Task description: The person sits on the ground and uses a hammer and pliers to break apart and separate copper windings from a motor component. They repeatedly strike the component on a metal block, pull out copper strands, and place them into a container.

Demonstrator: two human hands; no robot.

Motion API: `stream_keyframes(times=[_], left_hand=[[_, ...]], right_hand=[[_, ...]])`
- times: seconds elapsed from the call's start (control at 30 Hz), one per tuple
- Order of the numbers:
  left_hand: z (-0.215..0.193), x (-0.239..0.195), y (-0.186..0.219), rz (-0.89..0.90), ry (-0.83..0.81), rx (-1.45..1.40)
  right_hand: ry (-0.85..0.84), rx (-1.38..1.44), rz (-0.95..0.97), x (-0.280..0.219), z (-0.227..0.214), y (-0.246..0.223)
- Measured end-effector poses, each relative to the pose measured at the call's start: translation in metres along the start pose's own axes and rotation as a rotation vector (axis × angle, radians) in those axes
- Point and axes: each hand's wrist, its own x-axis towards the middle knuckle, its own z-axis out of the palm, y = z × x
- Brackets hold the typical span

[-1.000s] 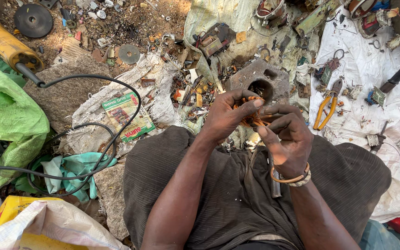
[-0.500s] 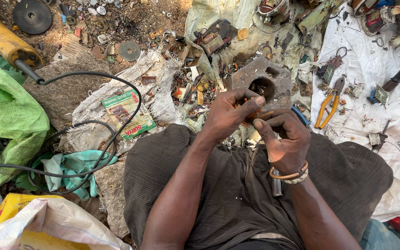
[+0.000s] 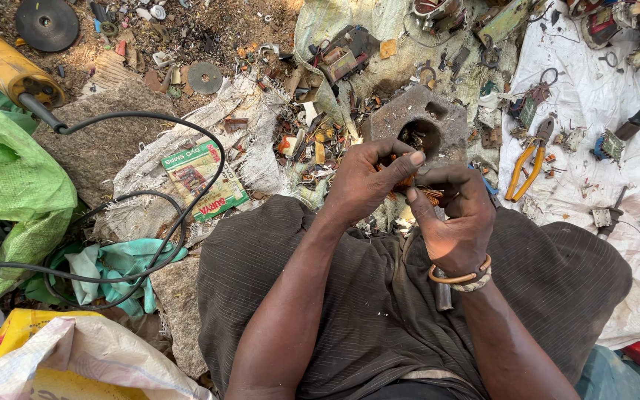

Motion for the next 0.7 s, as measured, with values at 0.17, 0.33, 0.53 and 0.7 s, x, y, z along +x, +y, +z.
stream_keyframes(times=[0.17, 0.33, 0.53, 0.7], left_hand=[[0.000, 0.001, 0.001, 0.003, 0.030, 0.054], [-0.001, 0.000, -0.003, 0.050, 0.044, 0.095], [0.003, -0.002, -0.002, 0.109, 0.063, 0.106], [0.010, -0.005, 0.018, 0.065, 0.165, 0.369]], right_hand=[[-0.011, -0.298, -0.092, -0.003, 0.001, 0.001], [0.031, -0.291, 0.004, -0.005, 0.005, 0.005], [0.047, -0.288, 0.025, -0.008, 0.005, 0.008], [0.157, 0.037, 0.168, -0.007, 0.014, 0.021]])
